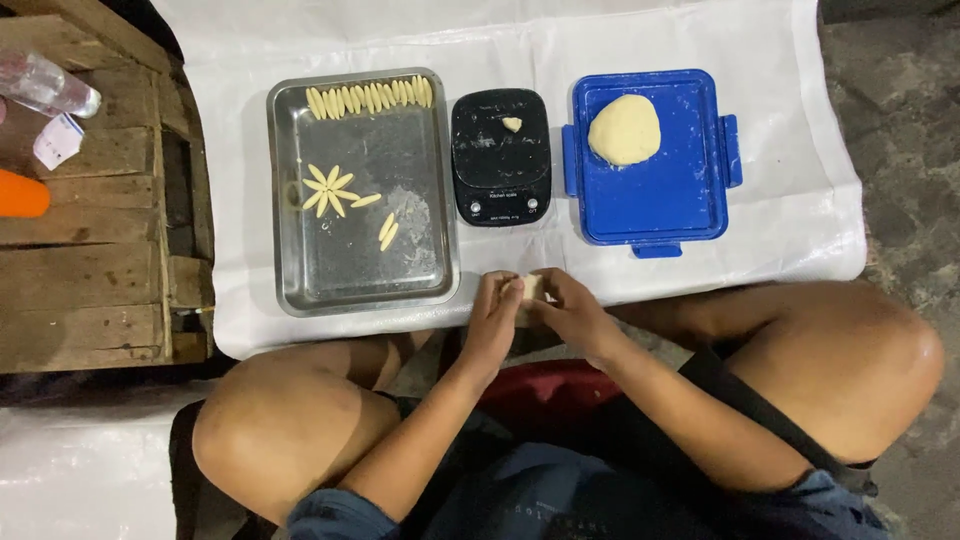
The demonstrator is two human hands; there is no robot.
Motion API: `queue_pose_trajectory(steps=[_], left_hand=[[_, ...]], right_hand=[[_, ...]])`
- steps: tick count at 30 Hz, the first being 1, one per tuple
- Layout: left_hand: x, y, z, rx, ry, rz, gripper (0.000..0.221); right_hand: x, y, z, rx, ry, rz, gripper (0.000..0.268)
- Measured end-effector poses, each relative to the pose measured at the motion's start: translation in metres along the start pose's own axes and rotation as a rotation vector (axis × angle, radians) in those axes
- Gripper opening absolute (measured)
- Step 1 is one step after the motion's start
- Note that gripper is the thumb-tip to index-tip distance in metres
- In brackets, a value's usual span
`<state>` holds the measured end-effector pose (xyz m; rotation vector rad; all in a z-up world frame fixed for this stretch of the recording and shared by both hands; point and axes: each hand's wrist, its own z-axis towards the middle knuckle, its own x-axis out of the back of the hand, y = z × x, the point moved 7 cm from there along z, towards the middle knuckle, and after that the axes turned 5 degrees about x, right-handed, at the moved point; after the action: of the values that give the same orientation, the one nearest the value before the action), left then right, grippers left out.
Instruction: Shaping small pieces of dough into thin strips and arranging them on a metal tray.
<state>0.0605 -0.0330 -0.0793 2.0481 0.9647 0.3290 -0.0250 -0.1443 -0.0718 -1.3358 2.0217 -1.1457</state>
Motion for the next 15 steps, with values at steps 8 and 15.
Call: queue_pose_trajectory(steps=[8,15], left_hand=[[-0.018,0.051,-0.035,0.015,-0.225,0.142,0.097],[-0.02,0.025,-0.025,-0.002,-0.224,0.14,0.072]], right_hand=[[0.104,-0.018,0.022,0.274,0.376,-0.088,0.021],[0.192,0.034,0.085,0.26,0.625,-0.147,0.031]])
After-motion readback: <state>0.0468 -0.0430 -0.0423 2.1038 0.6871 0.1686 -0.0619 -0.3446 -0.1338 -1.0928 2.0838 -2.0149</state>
